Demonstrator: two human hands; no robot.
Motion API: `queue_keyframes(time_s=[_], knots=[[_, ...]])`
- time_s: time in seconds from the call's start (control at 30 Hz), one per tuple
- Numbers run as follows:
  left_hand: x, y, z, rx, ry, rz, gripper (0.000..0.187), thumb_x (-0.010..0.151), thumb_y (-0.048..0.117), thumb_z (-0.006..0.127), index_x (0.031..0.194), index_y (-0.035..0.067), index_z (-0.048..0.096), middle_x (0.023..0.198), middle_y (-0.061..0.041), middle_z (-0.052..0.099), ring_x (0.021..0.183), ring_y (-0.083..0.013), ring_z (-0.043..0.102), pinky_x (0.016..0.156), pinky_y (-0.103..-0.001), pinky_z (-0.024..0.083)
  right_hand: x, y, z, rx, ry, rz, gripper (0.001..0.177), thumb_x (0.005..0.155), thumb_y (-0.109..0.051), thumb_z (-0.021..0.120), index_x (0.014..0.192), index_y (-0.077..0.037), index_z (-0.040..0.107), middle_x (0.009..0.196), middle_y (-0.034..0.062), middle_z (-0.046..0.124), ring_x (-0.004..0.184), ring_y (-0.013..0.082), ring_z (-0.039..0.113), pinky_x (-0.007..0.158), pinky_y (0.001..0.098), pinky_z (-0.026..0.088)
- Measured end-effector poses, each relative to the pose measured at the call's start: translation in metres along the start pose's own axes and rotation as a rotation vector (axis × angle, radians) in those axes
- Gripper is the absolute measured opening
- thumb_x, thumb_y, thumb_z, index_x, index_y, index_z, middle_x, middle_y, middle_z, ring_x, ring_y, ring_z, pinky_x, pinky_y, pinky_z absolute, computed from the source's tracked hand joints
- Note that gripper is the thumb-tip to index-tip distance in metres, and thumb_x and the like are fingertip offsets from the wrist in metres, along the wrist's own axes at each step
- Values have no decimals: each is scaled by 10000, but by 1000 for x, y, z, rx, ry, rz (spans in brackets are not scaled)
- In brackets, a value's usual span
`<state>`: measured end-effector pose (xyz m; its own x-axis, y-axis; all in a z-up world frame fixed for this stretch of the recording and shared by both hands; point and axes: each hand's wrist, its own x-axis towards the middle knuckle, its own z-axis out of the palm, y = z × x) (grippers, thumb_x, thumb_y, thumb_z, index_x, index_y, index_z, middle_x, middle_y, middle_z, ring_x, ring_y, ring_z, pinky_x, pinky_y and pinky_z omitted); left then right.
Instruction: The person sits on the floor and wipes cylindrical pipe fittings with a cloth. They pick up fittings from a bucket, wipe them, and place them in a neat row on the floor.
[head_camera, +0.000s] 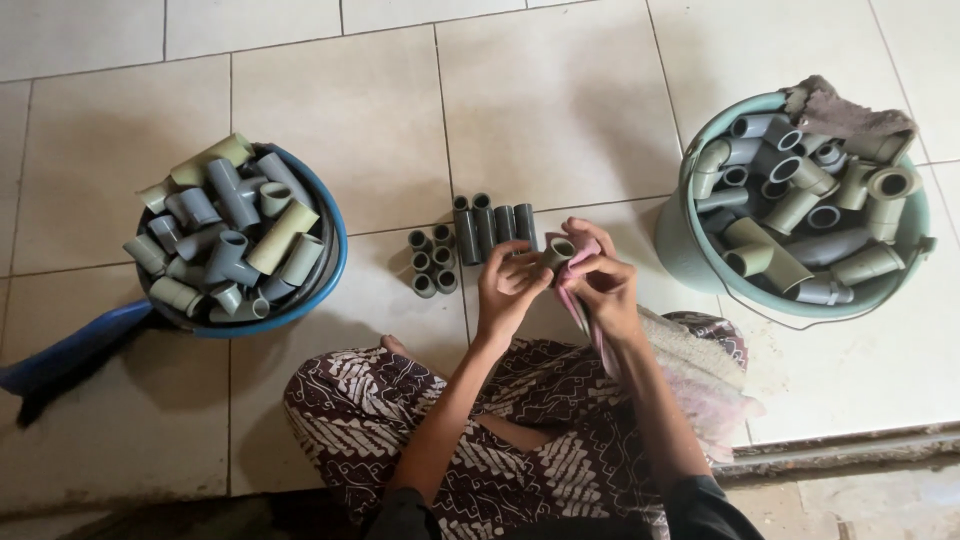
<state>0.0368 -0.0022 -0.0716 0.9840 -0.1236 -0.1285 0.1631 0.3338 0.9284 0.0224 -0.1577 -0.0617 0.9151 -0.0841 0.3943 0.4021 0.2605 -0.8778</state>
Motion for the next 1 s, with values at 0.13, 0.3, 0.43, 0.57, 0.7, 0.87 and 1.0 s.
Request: queue_keyframes(time_s=[0.13, 0.3, 0.43, 0.57, 0.7, 0.87, 1.0], knots=[[6, -8, -4, 108, -149, 149, 557, 829, 94, 867, 1338, 61, 644, 1127, -144, 715, 1004, -178, 706, 908, -351, 608, -7, 14, -2, -199, 136, -110, 86, 818, 43, 799, 858, -21, 758, 1128, 220, 662, 1106, 363, 673, 1010, 490, 490], [11, 13, -15, 234, -212, 309, 506, 856, 85, 839, 1333, 79, 668, 1179, -107, 685, 1082, -192, 691, 939, -382, 598, -8, -9, -3, -336, 254, -114, 50, 859, 55, 791, 889, 32, 758, 894, 192, 727, 951, 327, 739, 895, 430, 565], [9, 27, -20, 378, -342, 375, 460, 885, 57, 796, 1327, 87, 675, 1180, -99, 620, 1103, -233, 661, 946, -401, 600, -6, -20, -2, -415, 166, -57, 78, 936, 22, 711, 992, 22, 765, 960, 197, 721, 1028, 323, 705, 935, 443, 526], [13, 27, -28, 524, -425, 500, 449, 936, 84, 745, 1370, 90, 626, 1215, -99, 561, 1130, -247, 631, 930, -413, 559, -7, -67, 46, -230, 267, 157, 263, 848, 56, 771, 1096, 94, 695, 992, 257, 723, 937, 290, 724, 814, 424, 612], [6, 48, -22, 579, -485, 519, 401, 969, 60, 699, 1362, 80, 623, 1100, -107, 594, 995, -251, 648, 843, -385, 542, -4, -48, 27, -452, 140, 72, 111, 830, 24, 822, 930, 11, 777, 884, 166, 745, 835, 241, 757, 689, 379, 613], [8, 40, -23, 618, -411, 585, 311, 987, 71, 647, 1296, 109, 625, 1022, -38, 526, 844, -167, 504, 730, -341, 446, 2, -32, 18, -590, -44, -5, 64, 887, 65, 701, 920, 32, 745, 1011, 201, 684, 877, 334, 715, 739, 493, 589], [15, 33, -29, 618, -390, 605, 174, 968, 18, 645, 1131, 80, 643, 987, -42, 509, 866, -201, 541, 798, -351, 462, -4, -17, 9, -530, -140, 41, 129, 887, 59, 678, 982, 11, 751, 1090, 211, 657, 928, 322, 718, 719, 483, 572]])
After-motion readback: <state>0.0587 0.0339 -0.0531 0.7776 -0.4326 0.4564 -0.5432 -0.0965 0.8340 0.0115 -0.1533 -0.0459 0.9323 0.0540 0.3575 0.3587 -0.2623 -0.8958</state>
